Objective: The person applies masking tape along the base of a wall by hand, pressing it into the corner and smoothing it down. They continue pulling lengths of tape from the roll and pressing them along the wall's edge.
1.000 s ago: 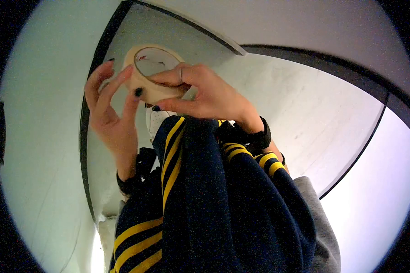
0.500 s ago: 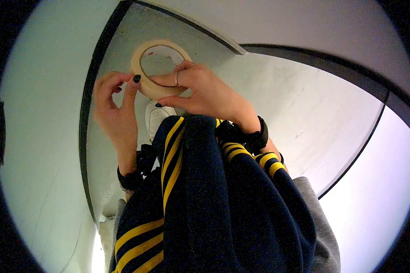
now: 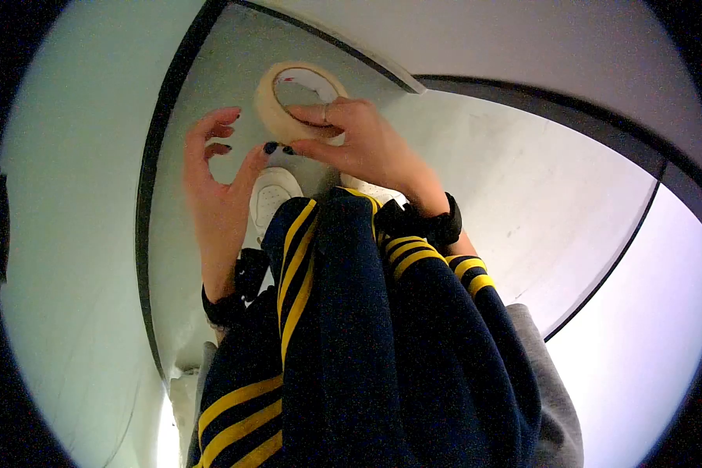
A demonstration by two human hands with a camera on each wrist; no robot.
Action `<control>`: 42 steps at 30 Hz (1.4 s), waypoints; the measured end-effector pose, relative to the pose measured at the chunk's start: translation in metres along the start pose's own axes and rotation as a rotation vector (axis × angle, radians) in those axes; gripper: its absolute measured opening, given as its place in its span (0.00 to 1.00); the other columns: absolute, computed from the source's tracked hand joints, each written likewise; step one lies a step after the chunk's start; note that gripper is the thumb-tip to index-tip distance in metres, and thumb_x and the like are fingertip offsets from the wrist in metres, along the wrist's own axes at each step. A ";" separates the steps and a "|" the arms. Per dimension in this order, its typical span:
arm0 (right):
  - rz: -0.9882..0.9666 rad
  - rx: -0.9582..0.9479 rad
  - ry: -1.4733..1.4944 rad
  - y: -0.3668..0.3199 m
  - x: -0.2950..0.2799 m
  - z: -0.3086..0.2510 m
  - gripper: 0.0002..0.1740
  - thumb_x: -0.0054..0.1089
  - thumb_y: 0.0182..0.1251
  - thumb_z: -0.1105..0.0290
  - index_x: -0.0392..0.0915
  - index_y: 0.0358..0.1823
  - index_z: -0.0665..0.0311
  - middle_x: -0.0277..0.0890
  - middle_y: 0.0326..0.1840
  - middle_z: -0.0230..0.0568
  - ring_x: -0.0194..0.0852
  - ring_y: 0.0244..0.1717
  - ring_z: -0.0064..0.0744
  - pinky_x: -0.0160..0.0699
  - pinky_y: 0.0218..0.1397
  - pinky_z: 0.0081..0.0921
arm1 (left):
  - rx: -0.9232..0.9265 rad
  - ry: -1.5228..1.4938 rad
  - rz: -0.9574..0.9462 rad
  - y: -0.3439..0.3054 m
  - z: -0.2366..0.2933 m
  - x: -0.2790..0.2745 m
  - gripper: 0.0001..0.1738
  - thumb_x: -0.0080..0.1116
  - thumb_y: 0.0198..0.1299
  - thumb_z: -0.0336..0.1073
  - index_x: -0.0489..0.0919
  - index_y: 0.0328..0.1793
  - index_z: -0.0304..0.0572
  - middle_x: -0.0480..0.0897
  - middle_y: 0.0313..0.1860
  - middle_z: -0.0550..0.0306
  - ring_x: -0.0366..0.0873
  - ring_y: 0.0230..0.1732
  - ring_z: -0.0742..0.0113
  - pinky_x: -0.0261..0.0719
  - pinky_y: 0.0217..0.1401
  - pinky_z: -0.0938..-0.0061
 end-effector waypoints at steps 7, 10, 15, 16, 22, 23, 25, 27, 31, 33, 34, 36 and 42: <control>-0.133 -0.042 -0.123 -0.002 0.009 -0.014 0.23 0.67 0.54 0.70 0.76 0.53 0.66 0.78 0.36 0.44 0.73 0.33 0.31 0.74 0.39 0.24 | 0.307 0.513 -0.125 0.004 0.002 0.008 0.08 0.56 0.54 0.30 0.71 0.38 0.37 0.71 0.34 0.52 0.68 0.38 0.54 0.66 0.41 0.64; -0.151 -0.081 -0.201 -0.003 0.011 -0.007 0.23 0.67 0.53 0.70 0.77 0.53 0.65 0.78 0.32 0.44 0.73 0.33 0.32 0.73 0.38 0.26 | 0.337 0.612 -0.160 0.003 0.003 0.011 0.06 0.53 0.56 0.28 0.71 0.38 0.35 0.72 0.35 0.49 0.69 0.40 0.51 0.68 0.42 0.62; -0.164 -0.052 -0.144 -0.005 0.007 -0.011 0.22 0.66 0.52 0.71 0.78 0.51 0.65 0.78 0.29 0.46 0.72 0.33 0.33 0.71 0.37 0.26 | 0.449 0.563 -0.152 -0.001 -0.005 0.016 0.05 0.52 0.57 0.29 0.70 0.39 0.39 0.72 0.35 0.51 0.68 0.37 0.53 0.68 0.40 0.64; -0.169 -0.013 -0.132 -0.005 0.006 -0.010 0.22 0.66 0.52 0.70 0.78 0.50 0.66 0.78 0.29 0.47 0.72 0.32 0.33 0.71 0.37 0.26 | 0.450 0.529 -0.179 -0.001 -0.006 0.016 0.05 0.51 0.58 0.28 0.69 0.39 0.38 0.71 0.35 0.50 0.69 0.37 0.52 0.68 0.41 0.64; -0.211 -0.069 -0.052 -0.006 0.006 -0.011 0.20 0.64 0.51 0.72 0.79 0.47 0.70 0.78 0.29 0.49 0.76 0.28 0.36 0.73 0.35 0.25 | 0.189 0.233 -0.469 -0.001 -0.012 0.006 0.06 0.52 0.57 0.27 0.69 0.39 0.35 0.71 0.34 0.48 0.70 0.38 0.52 0.69 0.41 0.68; -0.209 -0.070 -0.050 -0.006 0.005 -0.011 0.20 0.64 0.51 0.72 0.79 0.47 0.70 0.78 0.29 0.49 0.76 0.28 0.36 0.73 0.35 0.25 | 0.128 0.134 -0.532 -0.001 -0.014 0.006 0.06 0.53 0.57 0.27 0.70 0.38 0.34 0.71 0.33 0.49 0.70 0.37 0.54 0.69 0.40 0.69; -0.211 -0.132 -0.009 -0.007 0.007 -0.015 0.20 0.64 0.48 0.72 0.79 0.46 0.71 0.79 0.31 0.49 0.78 0.28 0.37 0.74 0.35 0.26 | 0.126 0.116 -0.539 -0.002 -0.012 0.004 0.05 0.54 0.56 0.26 0.70 0.37 0.34 0.71 0.31 0.51 0.71 0.34 0.58 0.69 0.38 0.72; -0.217 -0.133 0.007 -0.007 0.008 -0.014 0.20 0.64 0.48 0.72 0.79 0.45 0.71 0.80 0.32 0.49 0.78 0.29 0.37 0.74 0.36 0.26 | 0.124 0.095 -0.546 -0.001 -0.012 0.004 0.04 0.54 0.56 0.26 0.71 0.36 0.34 0.71 0.30 0.53 0.71 0.32 0.62 0.69 0.36 0.74; -0.287 -0.062 0.023 -0.007 0.007 -0.015 0.21 0.65 0.47 0.71 0.79 0.45 0.70 0.80 0.34 0.49 0.80 0.32 0.38 0.75 0.41 0.26 | 0.111 0.005 -0.516 0.000 -0.016 0.003 0.05 0.57 0.54 0.25 0.73 0.35 0.34 0.72 0.28 0.55 0.70 0.28 0.68 0.69 0.30 0.77; -0.301 -0.069 0.062 -0.008 0.008 -0.015 0.21 0.65 0.47 0.71 0.79 0.45 0.70 0.80 0.34 0.49 0.80 0.33 0.37 0.74 0.42 0.26 | 0.095 0.010 -0.534 -0.001 -0.014 0.002 0.05 0.57 0.54 0.25 0.73 0.35 0.34 0.73 0.28 0.55 0.70 0.27 0.69 0.69 0.29 0.78; -0.311 -0.079 0.105 -0.009 0.010 -0.014 0.21 0.65 0.48 0.70 0.79 0.45 0.70 0.81 0.34 0.49 0.80 0.34 0.36 0.74 0.43 0.25 | 0.079 -0.001 -0.556 -0.002 -0.013 0.001 0.05 0.57 0.53 0.25 0.73 0.35 0.34 0.72 0.27 0.55 0.70 0.27 0.69 0.69 0.29 0.78; -0.322 -0.082 0.124 -0.008 0.013 -0.010 0.21 0.65 0.48 0.70 0.79 0.46 0.70 0.81 0.34 0.48 0.80 0.34 0.36 0.74 0.43 0.25 | 0.063 -0.010 -0.582 -0.001 -0.015 -0.001 0.05 0.57 0.53 0.25 0.73 0.35 0.34 0.72 0.26 0.56 0.70 0.27 0.70 0.69 0.29 0.78; -0.368 -0.069 0.186 -0.009 0.016 -0.010 0.21 0.64 0.48 0.71 0.78 0.46 0.70 0.81 0.32 0.48 0.81 0.31 0.34 0.75 0.41 0.23 | 0.072 -0.133 -0.607 -0.004 -0.017 -0.002 0.05 0.55 0.50 0.24 0.73 0.33 0.33 0.70 0.22 0.58 0.67 0.26 0.72 0.66 0.29 0.80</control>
Point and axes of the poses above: each hand's wrist, its own y-axis towards the middle knuckle, its own x-axis out of the palm, z = x × y, the point moved 7 cm from there along y, towards the middle knuckle
